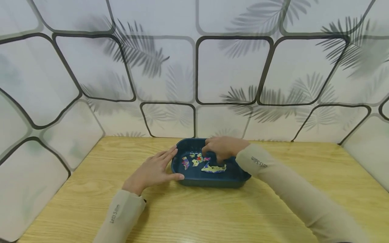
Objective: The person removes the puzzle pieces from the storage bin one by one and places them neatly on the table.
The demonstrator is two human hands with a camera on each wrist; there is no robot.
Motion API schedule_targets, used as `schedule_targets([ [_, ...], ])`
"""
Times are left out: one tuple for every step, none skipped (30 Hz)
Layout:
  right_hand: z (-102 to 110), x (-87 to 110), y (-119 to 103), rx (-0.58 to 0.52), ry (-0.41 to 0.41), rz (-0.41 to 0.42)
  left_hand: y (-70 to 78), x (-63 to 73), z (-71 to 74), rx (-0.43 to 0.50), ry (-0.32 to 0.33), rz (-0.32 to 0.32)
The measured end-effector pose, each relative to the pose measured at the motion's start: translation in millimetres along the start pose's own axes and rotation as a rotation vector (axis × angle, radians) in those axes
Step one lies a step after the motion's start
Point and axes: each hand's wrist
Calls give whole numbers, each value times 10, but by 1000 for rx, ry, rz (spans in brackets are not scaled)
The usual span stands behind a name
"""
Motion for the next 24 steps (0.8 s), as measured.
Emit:
schedule_targets([
  [-1,-24,7,-18,4,9,0,-1,-1,-3,2,-1],
  [-2,-43,16,-39,4,16,0,-3,-2,-5,4,-3],
  [-6,-61,28,-57,4,25,0,-5,-4,-6,4,-4],
  [-12,-73,40,-75,1,30,0,-8,-6,-9,4,-6],
  [-20,-82,52,-90,-3,33,0,-9,-7,-9,3,-6],
  [-31,-87,62,-110,-10,36,-2,-10,-9,-8,0,-4],
  [-43,-92,70,-130,-18,36,-4,-9,-9,-10,-1,-3],
  [-54,-96,72,-156,-23,35,-6,-7,-8,-11,-2,-1],
  [-64,-103,74,-176,-23,39,-11,-4,-7,-15,-1,0],
  [-77,-105,73,-196,-24,42,-11,-5,-5,-20,2,-1],
  [-88,-109,67,-212,-23,45,-11,-5,-3,-24,6,-3],
  [-98,-115,57,-224,-23,48,-13,-4,-1,-28,9,-4],
  [-108,-126,47,-223,-24,50,-14,-3,2,-30,13,-5],
  [-120,-141,36,-217,-26,51,-15,-1,3,-31,14,-6],
  [-131,-154,21,-206,-33,48,-15,2,4,-29,14,-5],
  [-144,-171,8,-196,-41,39,-15,4,3,-25,11,-3],
  [-157,-184,-5,-186,-49,29,-13,6,2,-22,7,-1],
  [-168,-196,-14,-178,-56,16,-11,8,-1,-20,4,1],
  [-180,-205,-21,-170,-61,6,-9,8,-2,-18,1,2],
  [-188,-210,-26,-162,-64,-6,-7,8,-4,-19,-2,2],
  [-197,-212,-31,-154,-66,-19,-5,8,-5,-19,-3,3],
  [-201,-213,-32,-145,-66,-29,-3,7,-5,-21,-2,1],
  [-202,-210,-35,-136,-66,-35,-2,7,-5,-24,0,0],
  [-202,-210,-37,-130,-68,-44,0,7,-4,-26,2,-1],
])
Point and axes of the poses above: each hand's wrist, its own x-axis away from the middle knuckle, its own z-axis out of the back of the hand, y = z × x, and after that the axes turned 9 degrees about -y, right-handed
